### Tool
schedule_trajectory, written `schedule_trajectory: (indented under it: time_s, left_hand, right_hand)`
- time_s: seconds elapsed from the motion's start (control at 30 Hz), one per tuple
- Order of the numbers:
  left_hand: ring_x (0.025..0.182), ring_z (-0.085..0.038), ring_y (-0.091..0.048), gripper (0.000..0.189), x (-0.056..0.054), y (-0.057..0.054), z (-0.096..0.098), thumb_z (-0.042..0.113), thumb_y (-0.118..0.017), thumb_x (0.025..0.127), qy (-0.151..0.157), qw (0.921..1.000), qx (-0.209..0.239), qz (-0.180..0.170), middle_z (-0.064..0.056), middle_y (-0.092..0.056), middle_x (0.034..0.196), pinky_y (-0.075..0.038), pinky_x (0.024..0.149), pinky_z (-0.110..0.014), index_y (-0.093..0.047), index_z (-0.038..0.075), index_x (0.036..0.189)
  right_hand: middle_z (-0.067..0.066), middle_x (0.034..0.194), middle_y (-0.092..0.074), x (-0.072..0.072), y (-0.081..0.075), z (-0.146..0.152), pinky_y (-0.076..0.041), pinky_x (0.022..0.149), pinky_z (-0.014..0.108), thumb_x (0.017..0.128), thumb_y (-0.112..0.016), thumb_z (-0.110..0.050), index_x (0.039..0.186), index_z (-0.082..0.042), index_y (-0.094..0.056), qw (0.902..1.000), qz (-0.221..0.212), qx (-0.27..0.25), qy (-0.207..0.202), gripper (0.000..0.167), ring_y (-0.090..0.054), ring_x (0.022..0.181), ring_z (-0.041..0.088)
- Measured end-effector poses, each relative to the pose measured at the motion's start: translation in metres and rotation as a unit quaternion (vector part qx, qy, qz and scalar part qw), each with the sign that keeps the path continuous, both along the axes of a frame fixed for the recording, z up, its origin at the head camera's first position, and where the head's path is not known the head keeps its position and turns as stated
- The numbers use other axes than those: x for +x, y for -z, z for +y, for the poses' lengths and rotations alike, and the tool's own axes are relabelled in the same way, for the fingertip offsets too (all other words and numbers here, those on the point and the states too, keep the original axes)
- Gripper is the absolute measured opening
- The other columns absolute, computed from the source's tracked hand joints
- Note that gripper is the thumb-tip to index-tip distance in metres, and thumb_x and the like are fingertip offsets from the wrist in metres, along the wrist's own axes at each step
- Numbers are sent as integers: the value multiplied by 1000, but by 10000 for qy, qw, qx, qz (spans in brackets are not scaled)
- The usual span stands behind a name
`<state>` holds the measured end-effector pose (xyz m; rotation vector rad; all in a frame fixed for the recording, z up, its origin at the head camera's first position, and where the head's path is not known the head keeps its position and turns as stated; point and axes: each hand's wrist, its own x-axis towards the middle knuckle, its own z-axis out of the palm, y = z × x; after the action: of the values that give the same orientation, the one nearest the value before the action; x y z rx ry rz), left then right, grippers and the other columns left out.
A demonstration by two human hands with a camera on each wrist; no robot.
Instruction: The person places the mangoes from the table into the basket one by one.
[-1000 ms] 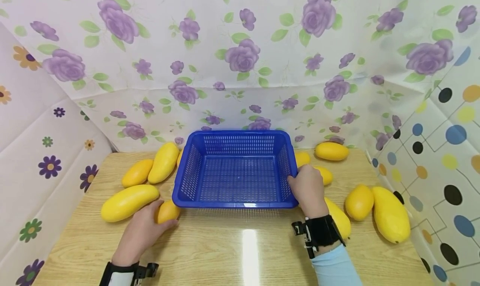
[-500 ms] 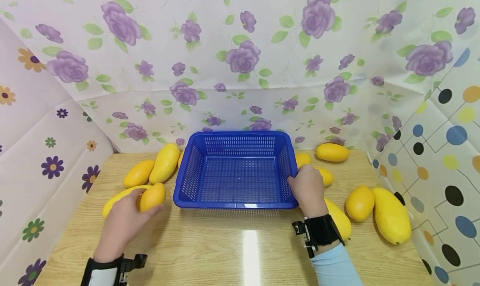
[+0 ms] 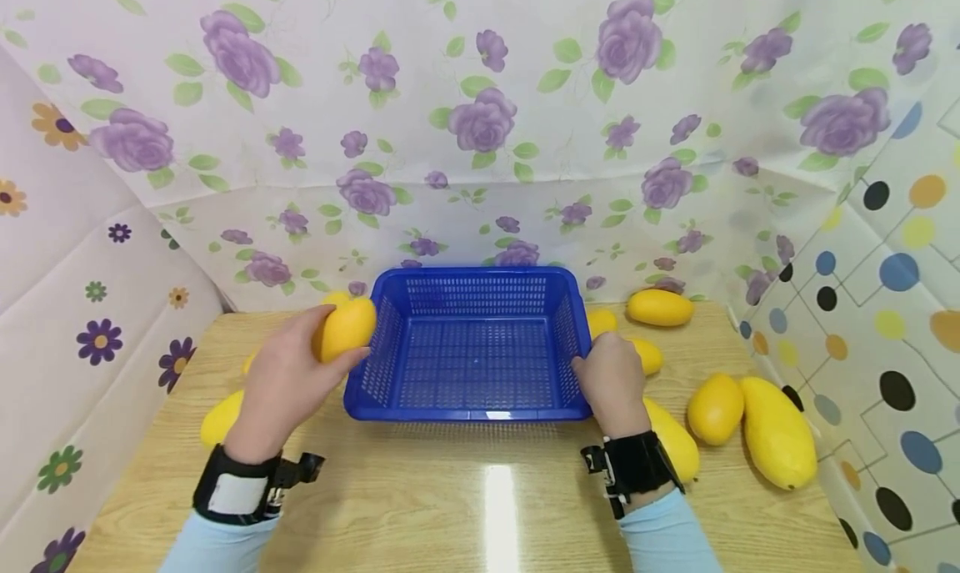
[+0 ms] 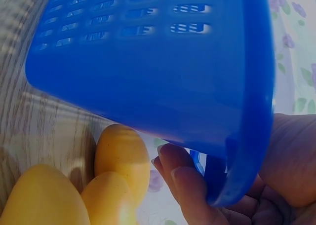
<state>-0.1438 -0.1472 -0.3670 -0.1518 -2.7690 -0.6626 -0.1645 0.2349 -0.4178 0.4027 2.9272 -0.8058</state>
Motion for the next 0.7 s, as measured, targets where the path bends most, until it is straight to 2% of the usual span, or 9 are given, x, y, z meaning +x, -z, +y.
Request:
schedule_trajectory:
  time_s: [0.1, 0.2, 0.33, 0.53, 0.7]
  left_hand:
    - [95, -25, -59, 72, -7, 7, 16, 51, -69, 77, 280, 9995, -108, -30, -9, -60, 119, -51, 78, -44, -46, 14, 134]
    - [100, -25, -59, 71, -12, 14, 27, 48, -71, 77, 536, 9980, -197, -267, -10, -59, 123, -51, 82, -45, -46, 13, 133]
    - [97, -21, -58, 66, -18, 24, 37, 41, -74, 75, 849, 9938, -176, -691, -8, -60, 117, -51, 83, -41, -48, 12, 129]
    - [85, -16, -56, 58, -27, 31, 51, 37, -77, 73, 1160, 9892, -313, -844, -2, -60, 104, -51, 77, -36, -53, 15, 120]
    - [87, -16, -55, 57, -32, 37, 62, 33, -79, 72, 1421, 9835, -418, -1039, -2, -60, 104, -52, 80, -36, -54, 14, 119]
  right_hand:
    - [11, 72, -63, 0, 2, -2, -52, 51, 29, 87, -65, -25, 92, 3, -68, 10000, -12, -3, -3, 29, -60, 59, 20]
    - [11, 72, -64, 0, 3, -3, -52, 51, 30, 86, -65, -25, 92, 4, -68, 10000, 31, 7, -22, 29, -61, 58, 19]
    - [12, 73, -65, 0, 5, -2, -54, 52, 32, 86, -65, -25, 92, 4, -67, 10000, 69, 11, -3, 29, -62, 59, 20]
    - [13, 73, -65, 0, 4, 0, -53, 51, 31, 87, -65, -25, 92, 4, -66, 9999, 117, 62, 70, 29, -61, 59, 21]
    - [13, 73, -65, 0, 3, 0, -53, 52, 31, 86, -66, -25, 93, 4, -67, 9999, 90, 27, 90, 30, -61, 59, 21]
